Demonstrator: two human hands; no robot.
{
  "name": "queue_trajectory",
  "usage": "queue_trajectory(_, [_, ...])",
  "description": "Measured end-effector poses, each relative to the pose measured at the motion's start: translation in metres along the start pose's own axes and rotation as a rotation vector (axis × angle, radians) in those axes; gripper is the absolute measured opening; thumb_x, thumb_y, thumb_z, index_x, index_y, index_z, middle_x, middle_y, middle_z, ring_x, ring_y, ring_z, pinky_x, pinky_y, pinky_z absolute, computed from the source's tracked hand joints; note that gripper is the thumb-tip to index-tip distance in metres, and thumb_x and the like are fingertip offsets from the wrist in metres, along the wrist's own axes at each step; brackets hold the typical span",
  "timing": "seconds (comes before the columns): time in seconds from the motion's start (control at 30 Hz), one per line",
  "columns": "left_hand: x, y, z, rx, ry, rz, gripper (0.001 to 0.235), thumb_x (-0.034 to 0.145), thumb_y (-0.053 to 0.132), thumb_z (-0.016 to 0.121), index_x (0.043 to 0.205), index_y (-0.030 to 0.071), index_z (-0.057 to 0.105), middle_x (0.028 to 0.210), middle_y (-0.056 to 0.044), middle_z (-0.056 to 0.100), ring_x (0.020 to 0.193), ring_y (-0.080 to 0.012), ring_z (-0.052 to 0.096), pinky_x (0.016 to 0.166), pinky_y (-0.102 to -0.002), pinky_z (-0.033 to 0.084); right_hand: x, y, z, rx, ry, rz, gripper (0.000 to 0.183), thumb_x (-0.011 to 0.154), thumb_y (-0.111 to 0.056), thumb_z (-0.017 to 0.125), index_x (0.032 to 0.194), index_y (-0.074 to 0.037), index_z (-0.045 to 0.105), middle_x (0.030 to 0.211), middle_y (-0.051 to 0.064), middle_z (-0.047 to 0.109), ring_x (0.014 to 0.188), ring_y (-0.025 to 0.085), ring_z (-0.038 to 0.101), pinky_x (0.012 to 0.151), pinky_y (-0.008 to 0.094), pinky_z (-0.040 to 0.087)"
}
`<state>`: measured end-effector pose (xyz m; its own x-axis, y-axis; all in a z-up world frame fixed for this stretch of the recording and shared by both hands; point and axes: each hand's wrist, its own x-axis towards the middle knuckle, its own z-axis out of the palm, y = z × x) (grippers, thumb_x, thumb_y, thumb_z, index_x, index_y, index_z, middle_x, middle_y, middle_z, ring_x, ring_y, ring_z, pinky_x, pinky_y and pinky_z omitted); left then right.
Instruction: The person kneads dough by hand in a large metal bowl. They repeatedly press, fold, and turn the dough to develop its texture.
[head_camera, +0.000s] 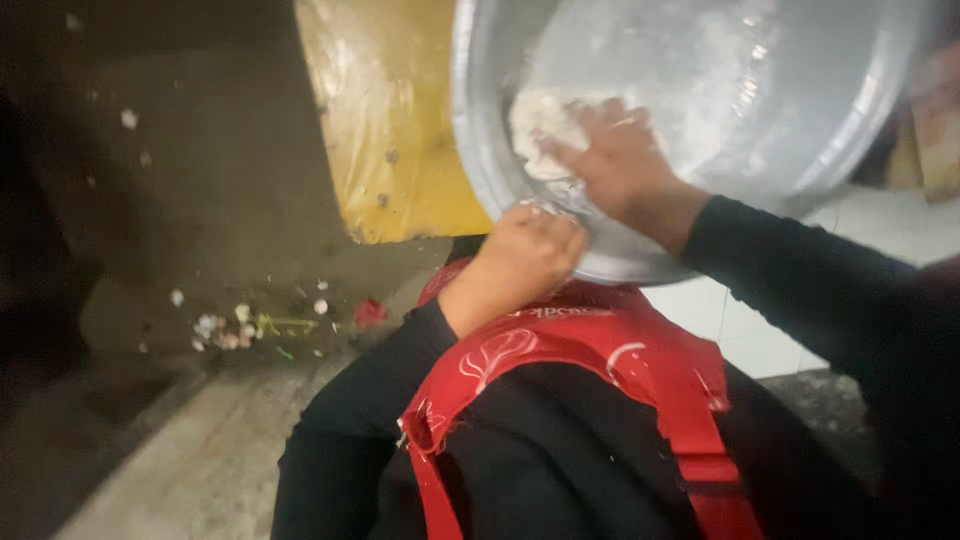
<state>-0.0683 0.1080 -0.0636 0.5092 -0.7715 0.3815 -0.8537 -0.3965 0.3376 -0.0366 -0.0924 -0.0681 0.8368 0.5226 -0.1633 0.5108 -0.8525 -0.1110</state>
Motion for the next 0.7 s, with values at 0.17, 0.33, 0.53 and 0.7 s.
queue_trajectory(0.17, [-0.013, 0.007, 0.006, 0.006, -0.006, -0.033, 0.005, 0.085, 0.018, 0.063, 0.087, 0.014, 0.064, 0.080, 0.000, 0.060, 0.073, -0.0175, 0.063, 0.073, -0.034, 0.047, 0.016, 0.010, 0.039, 0.222, 0.084, 0.212, 0.047, 0.089, -0.022, 0.079, 0.132, -0.016, 0.063, 0.123, 0.017, 0.060, 0.116, 0.040, 0.059, 0.088, 0.054, 0.049])
queue_trajectory(0.33, [-0.008, 0.011, 0.000, 0.017, 0.053, -0.038, 0.004, 0.085, 0.017, 0.067, 0.089, 0.015, 0.065, 0.079, 0.000, 0.060, 0.072, -0.0174, 0.063, 0.072, -0.035, 0.046, 0.054, 0.019, 0.061, 0.286, 0.222, 0.410, 0.050, 0.092, -0.026, 0.081, 0.134, -0.010, 0.061, 0.106, 0.014, 0.070, 0.099, 0.037, 0.067, 0.079, 0.051, 0.051])
queue_trajectory(0.53, [0.006, 0.010, -0.007, 0.000, 0.009, -0.038, 0.012, 0.075, 0.021, 0.072, 0.081, 0.015, 0.063, 0.079, -0.001, 0.064, 0.072, -0.0218, 0.066, 0.072, -0.040, 0.048, 0.052, 0.047, 0.024, 0.740, 0.087, 0.425, 0.075, 0.097, -0.046, 0.074, 0.151, -0.002, 0.046, 0.125, 0.024, 0.068, 0.113, 0.038, 0.066, 0.095, 0.044, 0.050])
queue_trajectory(0.7, [0.003, 0.008, -0.010, 0.003, -0.041, -0.022, 0.019, 0.067, 0.021, 0.074, 0.082, 0.014, 0.064, 0.079, -0.003, 0.065, 0.072, -0.0241, 0.068, 0.072, -0.040, 0.049, 0.015, 0.064, -0.042, 0.845, -0.217, 0.103, 0.070, 0.094, -0.033, 0.067, 0.153, -0.002, 0.048, 0.145, 0.024, 0.058, 0.124, 0.034, 0.061, 0.098, 0.040, 0.050])
